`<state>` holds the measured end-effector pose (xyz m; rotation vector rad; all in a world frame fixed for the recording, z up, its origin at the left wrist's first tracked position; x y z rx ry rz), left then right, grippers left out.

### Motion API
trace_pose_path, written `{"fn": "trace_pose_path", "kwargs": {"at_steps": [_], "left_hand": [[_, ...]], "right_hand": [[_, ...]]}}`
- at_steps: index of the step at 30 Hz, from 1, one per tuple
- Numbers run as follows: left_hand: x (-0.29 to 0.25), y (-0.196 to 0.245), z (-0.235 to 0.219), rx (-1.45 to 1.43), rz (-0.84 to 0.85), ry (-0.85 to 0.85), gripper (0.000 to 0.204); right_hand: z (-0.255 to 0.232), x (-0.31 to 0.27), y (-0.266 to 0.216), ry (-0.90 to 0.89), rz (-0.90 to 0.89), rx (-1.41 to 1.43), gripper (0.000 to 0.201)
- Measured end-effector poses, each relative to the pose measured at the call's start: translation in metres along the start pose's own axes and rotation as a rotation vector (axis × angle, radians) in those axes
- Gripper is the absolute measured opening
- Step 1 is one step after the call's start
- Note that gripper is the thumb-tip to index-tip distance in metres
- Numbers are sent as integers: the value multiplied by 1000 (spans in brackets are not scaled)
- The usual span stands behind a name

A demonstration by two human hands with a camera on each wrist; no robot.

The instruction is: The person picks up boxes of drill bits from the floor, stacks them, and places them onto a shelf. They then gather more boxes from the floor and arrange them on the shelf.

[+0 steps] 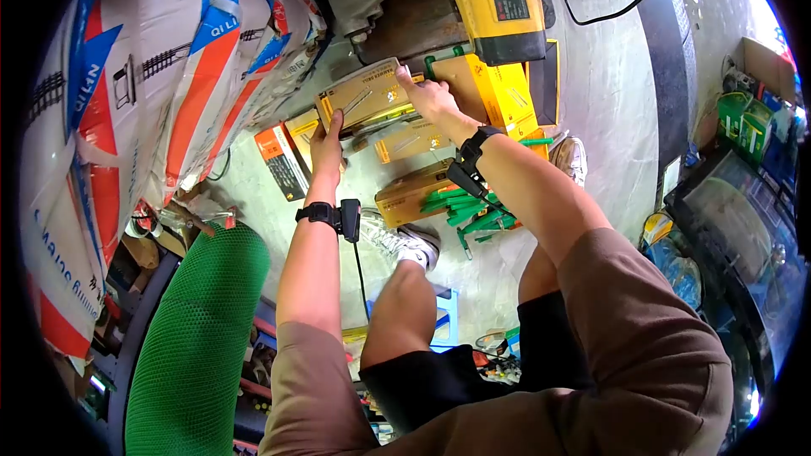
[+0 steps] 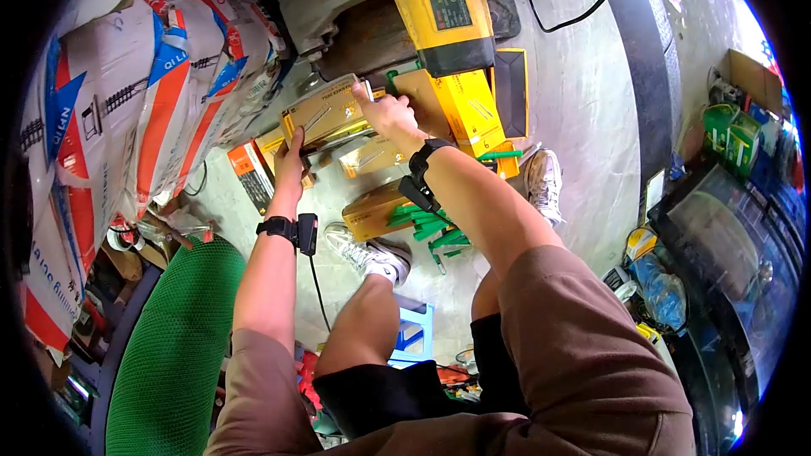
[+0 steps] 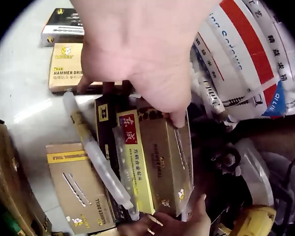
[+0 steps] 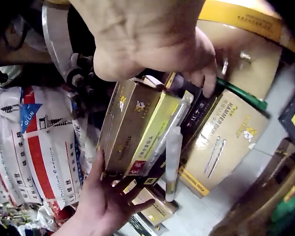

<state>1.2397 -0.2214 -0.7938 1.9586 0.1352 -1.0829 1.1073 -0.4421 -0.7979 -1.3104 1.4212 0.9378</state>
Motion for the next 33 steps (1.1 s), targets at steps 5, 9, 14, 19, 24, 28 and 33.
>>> {"fn": "trace_pose_path", "kwargs": {"at_steps": [5,9,14,19,24,28,33], "left_hand": [[-12,12,-7,152,61,21,77],[-4,27,-13,48,-96,-91,70],[14,29,-18,-237,-230,-297,69],[-20,20,-19,-352,-204,-212,71],[-155,33,-42,-504,15,-209,83],[-363,128,-67,-471,46,-366,102],[-547,228,-85,-155,284,-676,130]], "right_hand": [[5,8,6,-90,87,-4,129],[4,16,14,-100,46,133,145],[5,13,9,-189,-17,353,142],[9,3,20,-137,-202,344,106],[-47,-148,62,-156,-429,76,85],[-140,-379,109,-211,-613,-123,112],[-213,-607,152,-411,-612,-147,104]]}}
Point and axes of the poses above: each hand's wrist, its own x-axis towards the middle knuckle, its own z-axis out of the palm, y = z × x, the point moved 1 cm from there along x, towards the middle knuckle, and after that the axes turned 10 degrees about z, right-handed, at the moved point
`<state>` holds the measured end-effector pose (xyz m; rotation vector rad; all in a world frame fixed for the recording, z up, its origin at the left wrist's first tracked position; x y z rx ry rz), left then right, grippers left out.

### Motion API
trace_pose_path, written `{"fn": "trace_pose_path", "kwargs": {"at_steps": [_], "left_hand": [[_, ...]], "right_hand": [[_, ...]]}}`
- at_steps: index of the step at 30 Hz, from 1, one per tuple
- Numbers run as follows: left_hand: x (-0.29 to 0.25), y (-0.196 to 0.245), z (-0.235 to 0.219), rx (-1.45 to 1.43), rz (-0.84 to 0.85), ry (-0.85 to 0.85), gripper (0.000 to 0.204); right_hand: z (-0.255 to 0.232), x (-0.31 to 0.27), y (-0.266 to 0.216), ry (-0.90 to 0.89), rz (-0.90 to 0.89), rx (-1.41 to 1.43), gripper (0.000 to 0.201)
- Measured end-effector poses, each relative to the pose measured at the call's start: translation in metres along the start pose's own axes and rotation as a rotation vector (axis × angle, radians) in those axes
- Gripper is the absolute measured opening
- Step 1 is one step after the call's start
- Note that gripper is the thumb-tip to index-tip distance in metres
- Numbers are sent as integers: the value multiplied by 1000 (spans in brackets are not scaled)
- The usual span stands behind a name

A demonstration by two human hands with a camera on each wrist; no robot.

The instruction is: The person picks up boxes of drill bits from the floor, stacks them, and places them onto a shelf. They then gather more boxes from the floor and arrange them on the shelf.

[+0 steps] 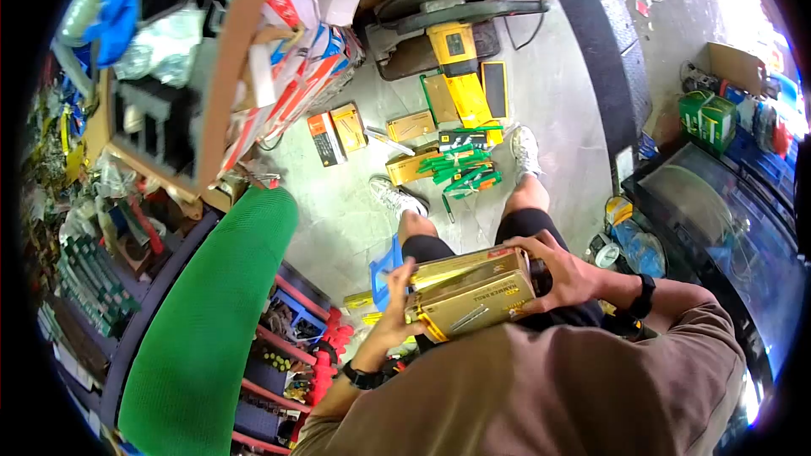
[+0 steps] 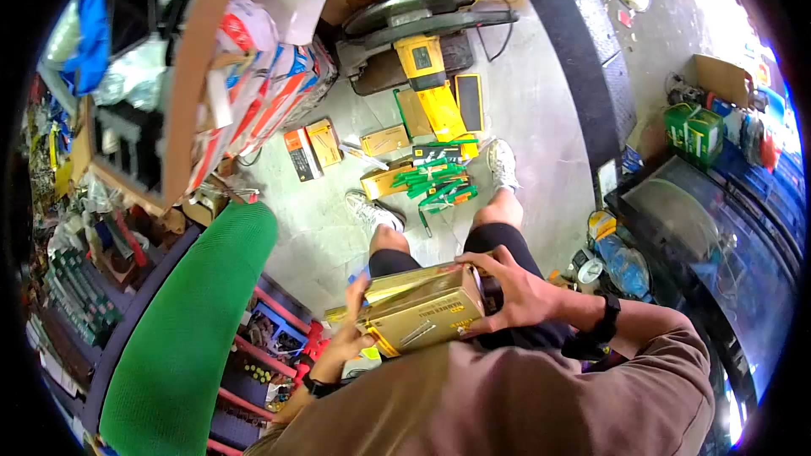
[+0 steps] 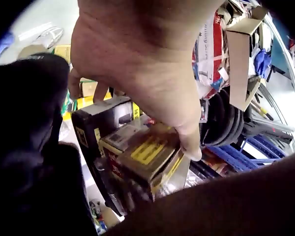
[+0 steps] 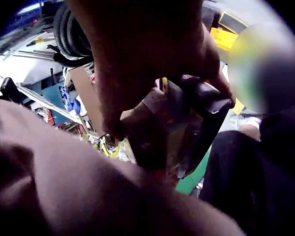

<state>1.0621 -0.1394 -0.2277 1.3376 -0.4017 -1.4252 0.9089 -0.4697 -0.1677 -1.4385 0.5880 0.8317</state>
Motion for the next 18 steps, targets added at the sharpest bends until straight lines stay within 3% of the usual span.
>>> {"fn": "trace_pose_path", "kwargs": {"at_steps": [1,4,5,7,11,13,16,18], "left_hand": [[-18,7,16,98,22,-51,123],[-47,29,60,-32,92,118,108],[-57,17,90,-581,-20,343,97],[-61,101,114,-715,76,372,91],[-48,156,67,-556,80,211,92],[-19,206,36,-359,227,-90,99],[-6,310,43,-259,167,-324,101],[-7,356,71,-248,47,-492,100]], "right_hand": [[7,-33,-18,-2,53,14,103],[29,-108,-48,77,135,85,99],[33,-127,-61,101,161,129,99],[44,-151,-72,174,68,27,102],[65,-201,-132,317,101,146,103],[79,-221,-144,295,-44,288,99],[107,-256,-162,312,-324,317,83],[125,-292,-184,151,-399,566,79]]}}
Point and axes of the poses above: each hand's wrist, its own x-axis towards the middle knuckle, its own z-axis out of the palm, y = z × x, the point moved 1 cm from there along x, towards the middle knuckle, and after that the axes turned 10 degrees about z, right-handed, at the moved point
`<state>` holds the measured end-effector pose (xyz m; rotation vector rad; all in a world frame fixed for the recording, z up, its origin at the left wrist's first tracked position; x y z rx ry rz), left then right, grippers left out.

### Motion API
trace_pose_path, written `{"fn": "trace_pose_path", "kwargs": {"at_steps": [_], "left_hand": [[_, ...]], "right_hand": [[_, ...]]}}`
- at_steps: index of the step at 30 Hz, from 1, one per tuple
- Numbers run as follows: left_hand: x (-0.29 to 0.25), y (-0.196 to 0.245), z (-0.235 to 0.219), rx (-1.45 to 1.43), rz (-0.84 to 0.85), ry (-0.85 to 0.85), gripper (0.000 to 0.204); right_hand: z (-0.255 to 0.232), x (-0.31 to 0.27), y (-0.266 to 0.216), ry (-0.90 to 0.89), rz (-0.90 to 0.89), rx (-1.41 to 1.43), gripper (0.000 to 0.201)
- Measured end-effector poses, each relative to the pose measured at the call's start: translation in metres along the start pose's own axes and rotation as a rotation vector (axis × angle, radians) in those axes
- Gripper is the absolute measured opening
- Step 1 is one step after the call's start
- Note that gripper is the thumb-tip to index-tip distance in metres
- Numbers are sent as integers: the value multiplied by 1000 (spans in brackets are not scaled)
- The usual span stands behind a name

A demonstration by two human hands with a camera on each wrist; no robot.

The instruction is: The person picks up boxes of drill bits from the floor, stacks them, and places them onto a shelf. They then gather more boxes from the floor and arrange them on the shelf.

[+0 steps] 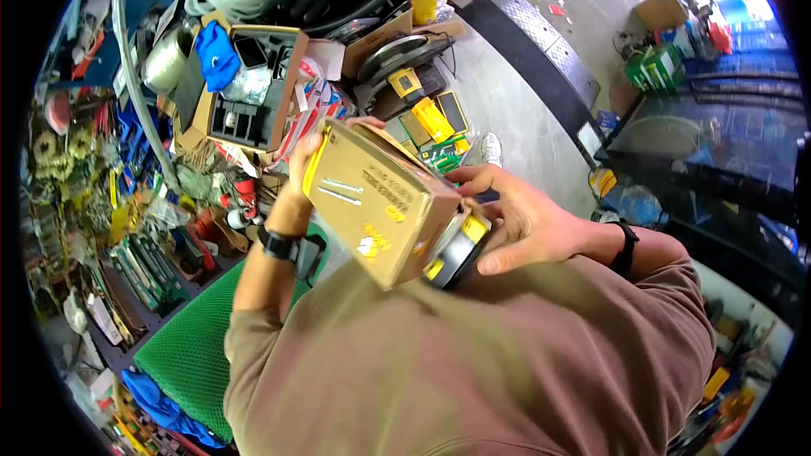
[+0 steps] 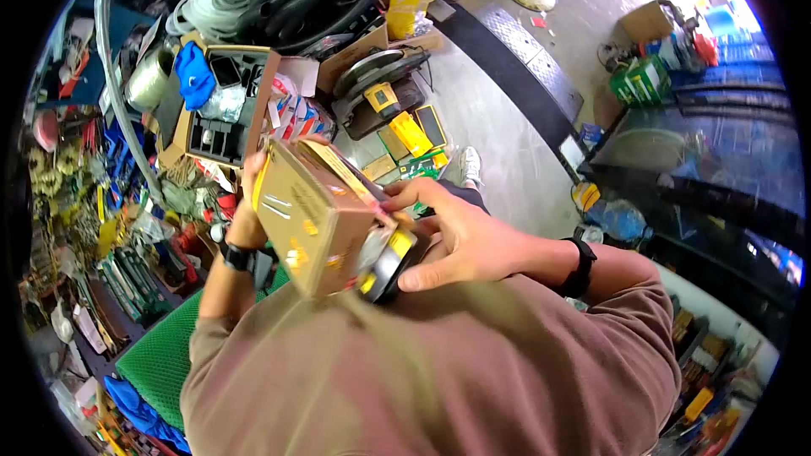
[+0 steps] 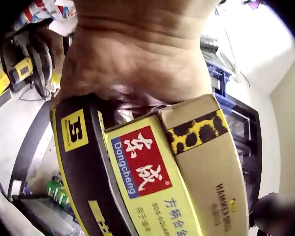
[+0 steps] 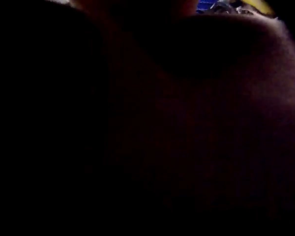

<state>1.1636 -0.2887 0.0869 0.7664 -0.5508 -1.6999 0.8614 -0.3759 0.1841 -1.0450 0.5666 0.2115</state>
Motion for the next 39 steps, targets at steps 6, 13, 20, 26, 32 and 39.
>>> {"fn": "trace_pose_path", "kwargs": {"at_steps": [6,13,20,26,32,39], "left_hand": [[57,-23,101,18,-201,-173,84],[190,-156,181,-137,-634,-355,77],[296,-213,302,-114,-862,-289,51],[344,-269,348,-494,-1081,-605,92],[388,-302,387,-318,-1081,-826,95],[453,-308,407,116,-1222,-838,93]], "right_hand": [[-28,-81,48,72,-294,-183,94],[-153,-174,84,430,-469,-603,113],[-201,-265,82,620,-1022,-745,76],[-225,-323,114,757,-970,-479,77],[-234,-367,129,1015,-896,-417,77],[-234,-414,99,1446,-264,-799,63]]}}
Point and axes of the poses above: each hand's wrist, its own x-axis towards the middle knuckle, its own z-axis out of the palm, y = z × x, the point moved 1 cm from there along x, towards the middle knuckle, and after that the axes turned 10 degrees about z, right-handed, at the moved point
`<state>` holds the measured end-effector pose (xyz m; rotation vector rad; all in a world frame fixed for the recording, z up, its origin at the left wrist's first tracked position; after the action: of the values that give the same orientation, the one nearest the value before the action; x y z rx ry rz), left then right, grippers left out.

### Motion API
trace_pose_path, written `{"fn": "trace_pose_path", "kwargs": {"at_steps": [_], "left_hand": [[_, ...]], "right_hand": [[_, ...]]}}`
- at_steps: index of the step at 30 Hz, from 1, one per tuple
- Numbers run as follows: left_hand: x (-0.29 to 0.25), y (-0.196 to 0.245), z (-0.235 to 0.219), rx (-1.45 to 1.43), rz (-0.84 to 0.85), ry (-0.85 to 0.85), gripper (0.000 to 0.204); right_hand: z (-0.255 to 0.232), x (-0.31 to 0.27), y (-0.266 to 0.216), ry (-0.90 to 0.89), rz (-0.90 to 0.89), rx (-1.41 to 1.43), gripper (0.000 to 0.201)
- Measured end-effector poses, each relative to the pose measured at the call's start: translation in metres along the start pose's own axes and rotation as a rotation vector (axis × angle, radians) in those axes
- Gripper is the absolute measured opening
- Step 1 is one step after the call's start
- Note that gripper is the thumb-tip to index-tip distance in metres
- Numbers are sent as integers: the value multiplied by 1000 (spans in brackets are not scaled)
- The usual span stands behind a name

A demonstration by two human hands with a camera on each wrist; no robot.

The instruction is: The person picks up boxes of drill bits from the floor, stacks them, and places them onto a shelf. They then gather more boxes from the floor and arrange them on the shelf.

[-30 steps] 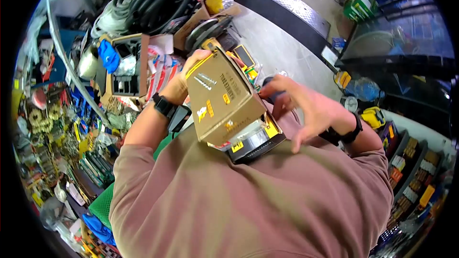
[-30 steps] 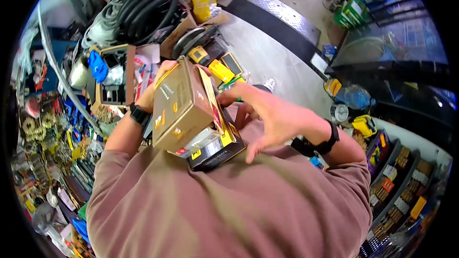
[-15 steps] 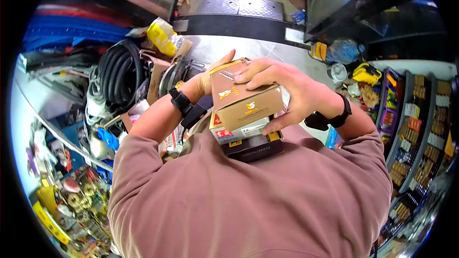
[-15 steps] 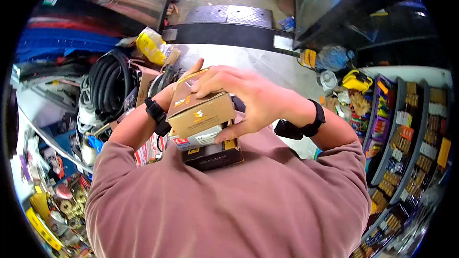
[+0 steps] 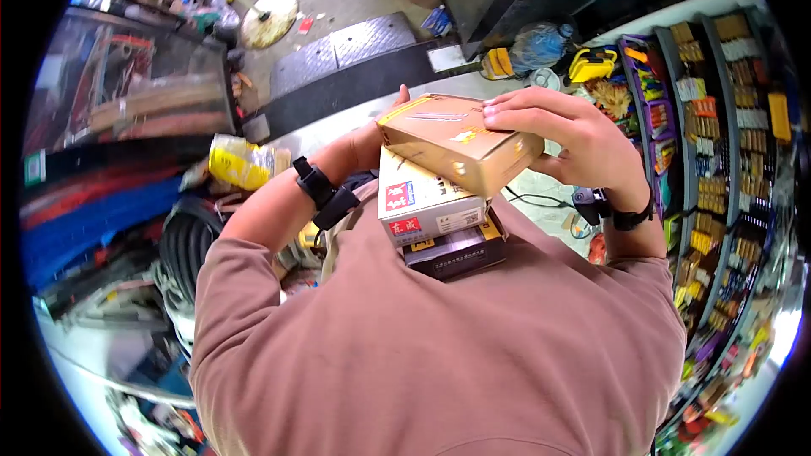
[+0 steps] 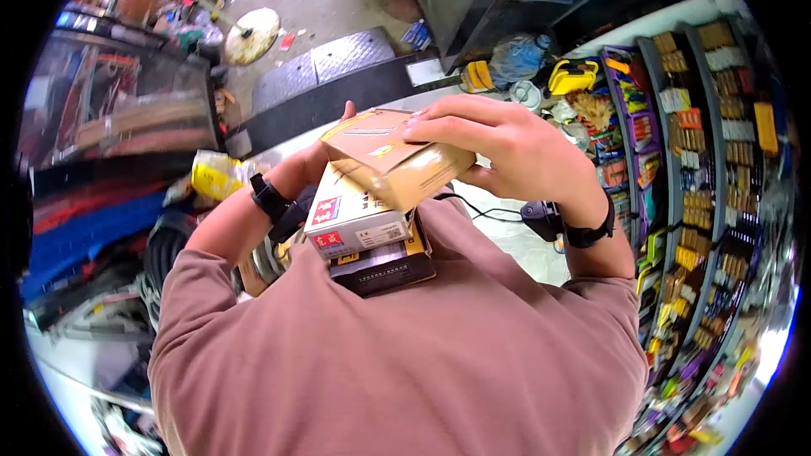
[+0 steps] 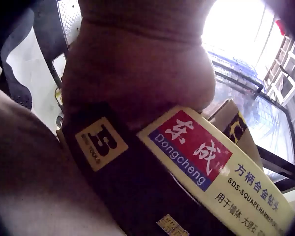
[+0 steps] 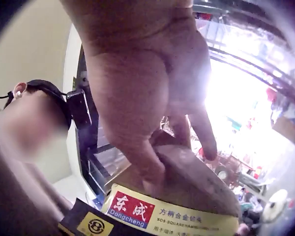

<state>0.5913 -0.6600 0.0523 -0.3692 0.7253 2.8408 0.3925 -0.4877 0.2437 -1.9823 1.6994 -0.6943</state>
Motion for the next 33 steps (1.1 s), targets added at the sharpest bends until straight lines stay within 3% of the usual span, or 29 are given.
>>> {"fn": "trace_pose_path", "kwargs": {"at_steps": [6,10,12,13,14,16,18,20,22,23,25,26,28,29,32,33], "left_hand": [[17,80,-63,15,-117,-105,95],[11,135,-86,31,-153,-278,92],[27,138,-121,51,-195,-292,82],[27,148,-107,192,-218,-315,74],[23,161,-96,323,-223,-367,80],[26,180,-84,-516,-529,-499,89],[48,174,-104,-93,-625,-489,101],[52,182,-95,-359,-789,-363,95],[69,178,-105,-249,-776,-416,93],[74,176,-110,-379,-799,-487,90],[92,176,-120,-507,-831,-559,87],[105,175,-127,-475,-865,-524,84],[106,172,-129,-422,-945,-437,77],[109,181,-118,-499,-1093,-338,78],[120,185,-107,-485,-1082,-475,78],[117,189,-93,-523,-1127,-462,75]], "right_hand": [[17,60,-14,161,263,-24,53],[19,93,15,415,364,310,52],[24,103,19,526,262,488,52],[34,101,31,601,178,826,54],[45,98,40,629,151,840,57],[94,96,66,815,118,1125,52],[97,127,48,583,6,1413,43],[111,129,69,499,7,1112,31],[109,129,55,564,369,957,42],[105,128,47,584,380,954,42],[89,124,36,472,496,433,59],[83,123,32,484,506,433,59],[88,118,23,496,495,828,83],[92,109,24,643,681,991,97],[98,106,28,741,822,906,98],[109,102,35,822,689,958,79]]}}
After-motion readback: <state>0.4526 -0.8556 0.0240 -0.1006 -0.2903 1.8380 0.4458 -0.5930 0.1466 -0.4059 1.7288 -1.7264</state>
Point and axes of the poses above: each hand's wrist, its own x-axis towards the middle knuckle, its own z-axis out of the palm, y = z × x, the point moved 1 cm from there along x, towards the middle knuckle, and after that the axes turned 10 degrees about z, right-handed, at the moved point
